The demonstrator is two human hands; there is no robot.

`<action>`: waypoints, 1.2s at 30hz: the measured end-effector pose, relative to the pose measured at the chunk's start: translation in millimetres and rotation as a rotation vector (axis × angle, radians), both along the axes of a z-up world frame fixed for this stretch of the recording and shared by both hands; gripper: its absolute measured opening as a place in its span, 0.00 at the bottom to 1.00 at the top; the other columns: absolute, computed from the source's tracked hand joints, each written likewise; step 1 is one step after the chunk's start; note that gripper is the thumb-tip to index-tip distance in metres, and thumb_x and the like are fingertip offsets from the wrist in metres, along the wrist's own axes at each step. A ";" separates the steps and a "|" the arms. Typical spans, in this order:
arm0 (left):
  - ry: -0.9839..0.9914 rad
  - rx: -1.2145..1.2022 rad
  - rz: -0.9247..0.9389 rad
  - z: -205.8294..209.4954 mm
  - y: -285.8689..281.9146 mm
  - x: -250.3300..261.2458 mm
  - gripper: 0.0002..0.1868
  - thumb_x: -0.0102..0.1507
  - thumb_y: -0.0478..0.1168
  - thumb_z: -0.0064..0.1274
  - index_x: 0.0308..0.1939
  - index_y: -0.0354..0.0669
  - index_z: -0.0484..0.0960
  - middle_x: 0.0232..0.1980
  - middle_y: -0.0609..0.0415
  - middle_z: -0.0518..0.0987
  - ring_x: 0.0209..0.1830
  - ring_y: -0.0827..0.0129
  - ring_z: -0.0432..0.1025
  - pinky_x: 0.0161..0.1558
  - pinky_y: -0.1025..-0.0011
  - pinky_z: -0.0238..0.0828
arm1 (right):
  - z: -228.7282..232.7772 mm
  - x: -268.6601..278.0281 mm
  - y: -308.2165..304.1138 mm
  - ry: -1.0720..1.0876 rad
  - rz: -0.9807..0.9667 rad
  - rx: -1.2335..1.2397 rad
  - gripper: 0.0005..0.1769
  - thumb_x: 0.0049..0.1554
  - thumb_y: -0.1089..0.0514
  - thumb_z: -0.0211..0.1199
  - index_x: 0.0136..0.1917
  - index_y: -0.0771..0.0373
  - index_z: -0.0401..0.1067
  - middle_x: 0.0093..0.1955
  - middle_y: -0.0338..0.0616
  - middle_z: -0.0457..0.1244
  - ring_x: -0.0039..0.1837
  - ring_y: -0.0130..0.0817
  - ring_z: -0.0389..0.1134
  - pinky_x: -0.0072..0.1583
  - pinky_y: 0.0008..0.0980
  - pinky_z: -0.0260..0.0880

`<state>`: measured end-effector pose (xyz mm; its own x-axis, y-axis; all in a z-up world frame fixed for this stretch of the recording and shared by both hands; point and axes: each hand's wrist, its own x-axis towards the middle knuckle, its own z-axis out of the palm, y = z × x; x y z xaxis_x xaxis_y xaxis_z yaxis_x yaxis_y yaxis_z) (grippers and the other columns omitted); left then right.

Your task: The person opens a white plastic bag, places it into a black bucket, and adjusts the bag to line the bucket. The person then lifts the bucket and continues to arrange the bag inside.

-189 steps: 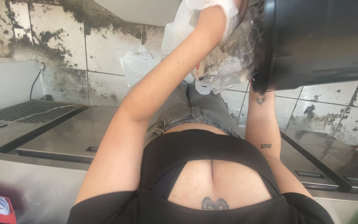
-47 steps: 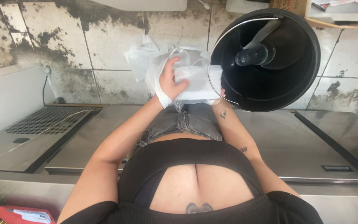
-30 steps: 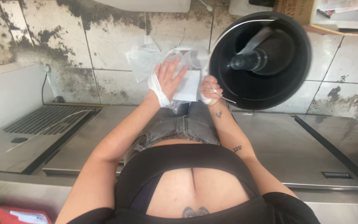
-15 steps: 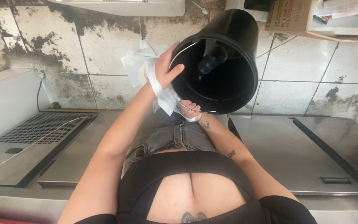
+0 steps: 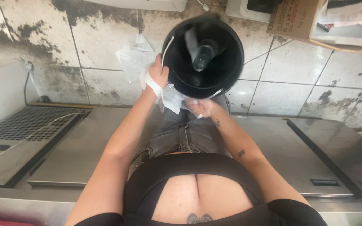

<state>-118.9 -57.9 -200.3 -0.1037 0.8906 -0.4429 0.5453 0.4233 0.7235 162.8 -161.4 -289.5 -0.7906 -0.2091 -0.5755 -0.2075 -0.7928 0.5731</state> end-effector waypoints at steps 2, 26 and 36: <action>0.031 -0.028 0.066 -13.7 -6.6 -2.6 0.30 0.62 0.38 0.45 0.68 0.33 0.65 0.38 0.29 0.80 0.40 0.36 0.76 0.45 0.49 0.72 | 9.5 15.2 14.7 -0.258 0.161 0.286 0.15 0.66 0.48 0.52 0.47 0.63 0.66 0.29 0.30 0.53 0.23 0.16 0.47 0.23 0.20 0.47; 0.076 -0.037 0.378 -47.0 -83.4 187.4 0.53 0.60 0.59 0.59 0.77 0.34 0.51 0.55 0.31 0.76 0.59 0.34 0.66 0.63 0.47 0.61 | -20.0 187.6 167.3 -0.784 0.739 0.924 0.14 0.50 0.59 0.65 0.47 0.69 0.70 0.38 0.43 0.63 0.30 0.31 0.60 0.34 0.33 0.61; 0.209 0.042 0.421 -87.8 -163.4 249.0 0.38 0.60 0.47 0.57 0.74 0.51 0.65 0.66 0.38 0.71 0.69 0.32 0.59 0.71 0.42 0.53 | -93.7 100.5 205.7 -0.653 0.933 1.084 0.15 0.48 0.57 0.67 0.48 0.62 0.70 0.36 0.38 0.60 0.29 0.29 0.56 0.32 0.35 0.62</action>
